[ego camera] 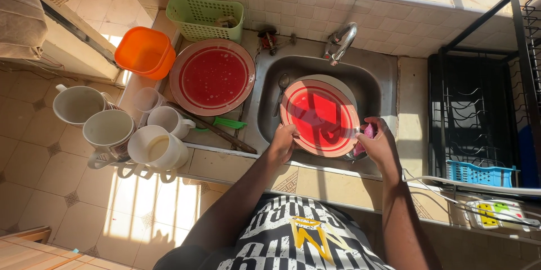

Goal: Washing a red plate in a sink using a sponge

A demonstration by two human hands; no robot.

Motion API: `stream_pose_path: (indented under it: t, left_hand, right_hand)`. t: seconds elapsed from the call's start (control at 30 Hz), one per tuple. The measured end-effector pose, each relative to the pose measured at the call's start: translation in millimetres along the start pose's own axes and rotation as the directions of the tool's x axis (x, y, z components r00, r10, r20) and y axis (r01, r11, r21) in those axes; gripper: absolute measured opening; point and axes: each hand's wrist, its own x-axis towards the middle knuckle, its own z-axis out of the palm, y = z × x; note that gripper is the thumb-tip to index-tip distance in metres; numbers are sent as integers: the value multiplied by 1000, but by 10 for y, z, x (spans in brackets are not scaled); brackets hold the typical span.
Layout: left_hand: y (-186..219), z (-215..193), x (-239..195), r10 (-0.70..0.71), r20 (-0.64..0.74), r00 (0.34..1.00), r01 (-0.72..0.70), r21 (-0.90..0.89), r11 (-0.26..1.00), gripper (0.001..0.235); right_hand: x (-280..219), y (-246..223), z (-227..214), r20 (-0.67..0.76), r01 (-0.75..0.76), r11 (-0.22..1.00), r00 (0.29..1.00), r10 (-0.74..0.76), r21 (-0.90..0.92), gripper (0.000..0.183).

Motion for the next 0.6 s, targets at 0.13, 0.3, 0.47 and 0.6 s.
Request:
stream_pose_path:
  t: [0.13, 0.3, 0.47, 0.6]
  left_hand:
    - [-444, -298, 466, 28, -1, 1000, -28, -49, 998, 42]
    - [-765, -593, 843, 29, 8, 1000, -28, -104, 994, 46]
    - [-683, -532, 749, 34, 23, 999, -31, -101, 994, 45]
    - [-759, -537, 807, 47, 40, 998, -42, -109, 993, 42]
  right_hand:
    - [-193, -649, 30, 14, -14, 993, 1000, 12, 120, 57]
    - [-43, -641, -12, -18, 20, 990, 1000, -22, -139, 59]
    - [40, -746, 34, -177, 226, 938, 944, -277, -262, 43]
    - [-136, -1027, 115, -201, 498, 839, 819, -538, -218, 39]
